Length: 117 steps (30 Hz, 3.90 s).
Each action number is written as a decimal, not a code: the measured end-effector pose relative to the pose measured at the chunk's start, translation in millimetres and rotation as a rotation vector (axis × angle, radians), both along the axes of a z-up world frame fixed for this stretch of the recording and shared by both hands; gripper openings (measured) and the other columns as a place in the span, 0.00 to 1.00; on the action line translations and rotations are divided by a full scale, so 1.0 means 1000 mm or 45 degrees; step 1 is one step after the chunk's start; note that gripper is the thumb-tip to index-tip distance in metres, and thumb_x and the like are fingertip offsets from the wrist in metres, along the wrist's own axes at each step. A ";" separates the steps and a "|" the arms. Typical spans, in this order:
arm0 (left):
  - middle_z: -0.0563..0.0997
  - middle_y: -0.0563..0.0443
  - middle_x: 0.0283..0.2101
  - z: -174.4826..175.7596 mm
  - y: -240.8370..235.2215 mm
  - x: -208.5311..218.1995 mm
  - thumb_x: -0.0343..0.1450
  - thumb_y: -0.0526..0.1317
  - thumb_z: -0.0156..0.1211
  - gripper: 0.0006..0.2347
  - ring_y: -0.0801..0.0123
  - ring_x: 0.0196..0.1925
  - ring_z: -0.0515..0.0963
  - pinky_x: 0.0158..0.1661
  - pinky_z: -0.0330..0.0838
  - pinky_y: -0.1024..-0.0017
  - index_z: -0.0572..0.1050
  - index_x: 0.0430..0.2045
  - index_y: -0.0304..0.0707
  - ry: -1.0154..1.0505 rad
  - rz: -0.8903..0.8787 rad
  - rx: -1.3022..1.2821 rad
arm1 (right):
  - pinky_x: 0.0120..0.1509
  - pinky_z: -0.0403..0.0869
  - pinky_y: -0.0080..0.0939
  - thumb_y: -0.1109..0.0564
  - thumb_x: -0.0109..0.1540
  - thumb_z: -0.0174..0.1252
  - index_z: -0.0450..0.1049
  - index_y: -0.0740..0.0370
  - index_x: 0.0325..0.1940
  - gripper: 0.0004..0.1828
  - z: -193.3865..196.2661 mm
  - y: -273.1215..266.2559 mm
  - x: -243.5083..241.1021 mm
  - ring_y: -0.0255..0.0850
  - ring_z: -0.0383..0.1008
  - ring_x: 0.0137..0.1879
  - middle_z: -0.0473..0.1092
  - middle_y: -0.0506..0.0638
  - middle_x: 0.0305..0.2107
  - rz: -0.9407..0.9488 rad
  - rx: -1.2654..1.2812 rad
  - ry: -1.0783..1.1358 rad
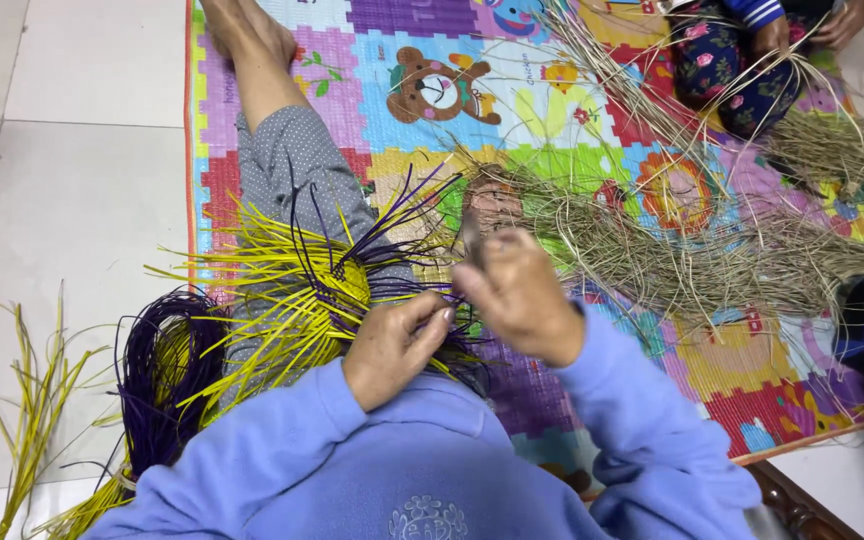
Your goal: Weaving yellow and purple straw fibers together to create a craft item
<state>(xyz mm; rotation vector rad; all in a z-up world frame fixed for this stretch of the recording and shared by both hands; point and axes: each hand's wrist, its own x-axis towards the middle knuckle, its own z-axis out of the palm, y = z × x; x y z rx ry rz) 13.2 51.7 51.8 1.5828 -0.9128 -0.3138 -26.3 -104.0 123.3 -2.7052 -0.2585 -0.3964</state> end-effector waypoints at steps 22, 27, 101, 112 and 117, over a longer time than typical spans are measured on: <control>0.48 0.62 0.04 -0.042 0.040 -0.008 0.68 0.34 0.44 0.07 0.85 0.04 0.47 0.08 0.43 0.87 0.67 0.22 0.27 1.234 -0.148 -0.571 | 0.30 0.68 0.42 0.41 0.67 0.36 0.71 0.53 0.21 0.28 -0.077 -0.243 0.050 0.47 0.71 0.24 0.66 0.54 0.12 -1.070 -0.720 -0.223; 0.54 0.60 0.09 -0.027 0.043 0.005 0.68 0.36 0.42 0.08 0.81 0.09 0.48 0.12 0.43 0.80 0.67 0.21 0.31 1.316 -0.160 -0.675 | 0.12 0.57 0.35 0.46 0.68 0.36 0.67 0.53 0.13 0.30 -0.064 -0.299 0.035 0.33 0.53 0.08 0.57 0.43 0.05 -1.414 -0.802 -0.552; 0.64 0.58 0.10 -0.068 -0.033 0.017 0.64 0.33 0.47 0.04 0.79 0.14 0.60 0.16 0.55 0.85 0.69 0.19 0.35 0.484 0.019 -0.144 | 0.24 0.60 0.41 0.40 0.61 0.32 0.58 0.53 0.10 0.29 -0.077 -0.023 0.039 0.44 0.65 0.15 0.57 0.48 0.03 -0.448 -0.155 0.069; 0.56 0.59 0.07 0.024 0.030 0.012 0.65 0.32 0.47 0.03 0.87 0.06 0.50 0.07 0.45 0.88 0.65 0.21 0.31 1.213 -0.221 -0.650 | 0.36 0.64 0.47 0.41 0.64 0.31 0.64 0.58 0.18 0.28 -0.154 -0.148 0.051 0.49 0.68 0.28 0.62 0.52 0.12 -0.906 0.035 0.344; 0.45 0.64 0.08 0.062 0.075 0.020 0.65 0.31 0.43 0.03 0.87 0.08 0.45 0.11 0.43 0.87 0.61 0.23 0.28 1.240 -0.258 -0.888 | 0.35 0.64 0.44 0.41 0.64 0.31 0.63 0.59 0.18 0.28 -0.183 -0.200 0.028 0.46 0.65 0.25 0.61 0.51 0.12 -1.054 0.044 0.416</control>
